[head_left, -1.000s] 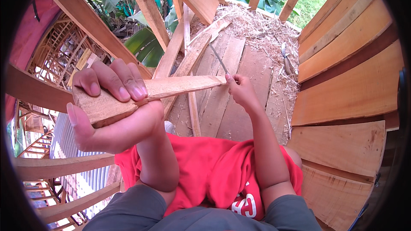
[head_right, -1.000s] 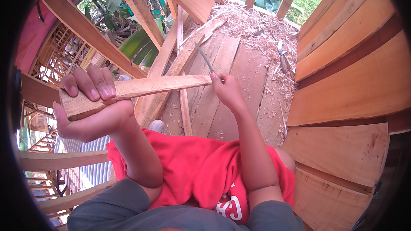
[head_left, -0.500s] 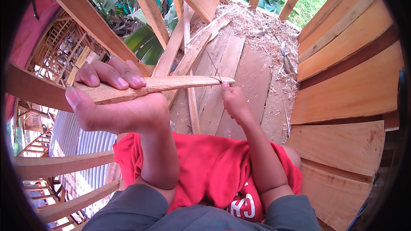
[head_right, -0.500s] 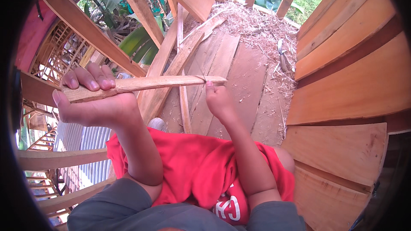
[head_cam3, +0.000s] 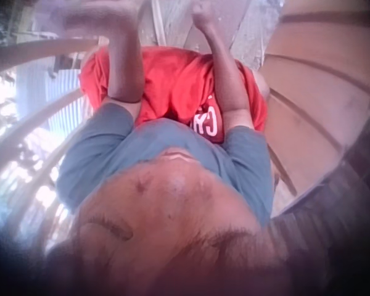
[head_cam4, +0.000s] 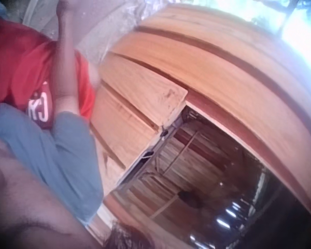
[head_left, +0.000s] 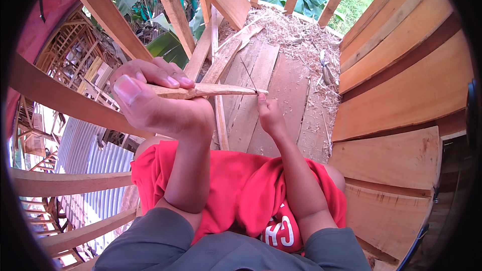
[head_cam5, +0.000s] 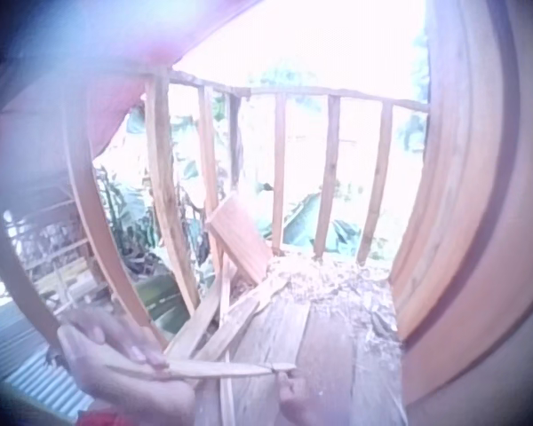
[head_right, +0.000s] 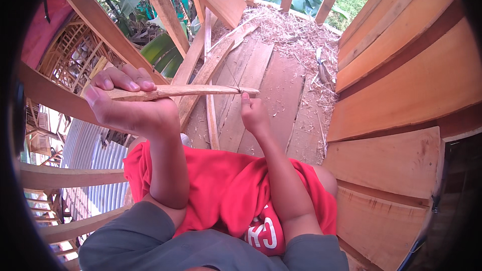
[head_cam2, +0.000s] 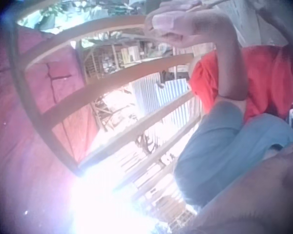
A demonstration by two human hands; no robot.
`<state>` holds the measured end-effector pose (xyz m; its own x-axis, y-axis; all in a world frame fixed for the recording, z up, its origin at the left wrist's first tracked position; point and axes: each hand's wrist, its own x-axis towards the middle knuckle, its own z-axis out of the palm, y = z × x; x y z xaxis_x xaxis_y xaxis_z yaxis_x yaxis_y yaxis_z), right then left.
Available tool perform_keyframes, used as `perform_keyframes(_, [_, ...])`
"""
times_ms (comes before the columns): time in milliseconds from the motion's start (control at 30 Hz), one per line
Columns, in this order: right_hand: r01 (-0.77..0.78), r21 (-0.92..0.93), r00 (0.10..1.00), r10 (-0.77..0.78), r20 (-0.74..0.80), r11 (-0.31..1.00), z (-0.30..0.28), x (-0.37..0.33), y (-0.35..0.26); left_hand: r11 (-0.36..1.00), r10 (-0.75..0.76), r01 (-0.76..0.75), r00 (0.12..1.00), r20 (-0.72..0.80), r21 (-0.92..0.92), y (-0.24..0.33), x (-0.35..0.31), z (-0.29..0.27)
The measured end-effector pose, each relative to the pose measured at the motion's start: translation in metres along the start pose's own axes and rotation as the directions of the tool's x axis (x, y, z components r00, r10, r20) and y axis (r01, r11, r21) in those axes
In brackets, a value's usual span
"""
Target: The person carves a small rectangular piece of wood using a knife, holding the wood in the left hand and the knife in the right. They repeatedly shave thin layers from the wood, gradually shaping it into a pointed tip. Wood shavings accumulate on the floor around them.
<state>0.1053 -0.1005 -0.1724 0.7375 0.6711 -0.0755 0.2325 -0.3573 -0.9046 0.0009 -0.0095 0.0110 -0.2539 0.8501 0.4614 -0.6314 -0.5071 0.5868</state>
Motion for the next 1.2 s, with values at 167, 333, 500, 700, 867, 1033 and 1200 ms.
perform_keyframes(167, [0.089, 0.096, 0.996, -0.091, 0.013, 0.991, 0.007, 0.006, 0.004, 0.996, 0.078, -0.078, 0.997, 0.006, 0.037, -0.004, -0.004, 0.000])
perform_keyframes(333, [0.093, 0.068, 0.995, -0.096, 0.033, 0.993, 0.014, 0.003, 0.005, 1.000, 0.023, -0.023, 1.000, 0.008, 0.001, 0.003, -0.001, -0.008])
perform_keyframes(500, [0.026, 0.054, 1.000, -0.026, -0.010, 0.998, 0.003, 0.009, 0.030, 0.996, 0.088, -0.090, 0.993, 0.077, 0.016, -0.004, -0.008, 0.001])
perform_keyframes(700, [0.091, 0.040, 0.993, -0.088, -0.082, 0.995, 0.014, -0.004, 0.007, 0.999, 0.050, -0.051, 0.998, 0.032, 0.013, -0.004, 0.002, -0.004])
perform_keyframes(867, [0.043, 0.002, 0.997, -0.043, -0.064, 0.999, 0.015, 0.002, 0.004, 0.998, 0.040, -0.039, 0.999, -0.013, 0.042, -0.005, 0.005, -0.006])
perform_keyframes(1033, [0.012, 0.018, 0.995, -0.011, -0.098, 1.000, 0.021, 0.006, 0.021, 0.998, 0.041, -0.041, 0.999, 0.006, 0.041, -0.010, 0.007, -0.006])
perform_keyframes(1200, [0.121, -0.040, 0.985, -0.125, -0.123, 0.992, 0.018, 0.006, 0.015, 0.997, 0.022, -0.022, 1.000, 0.008, 0.075, -0.006, 0.005, -0.010])
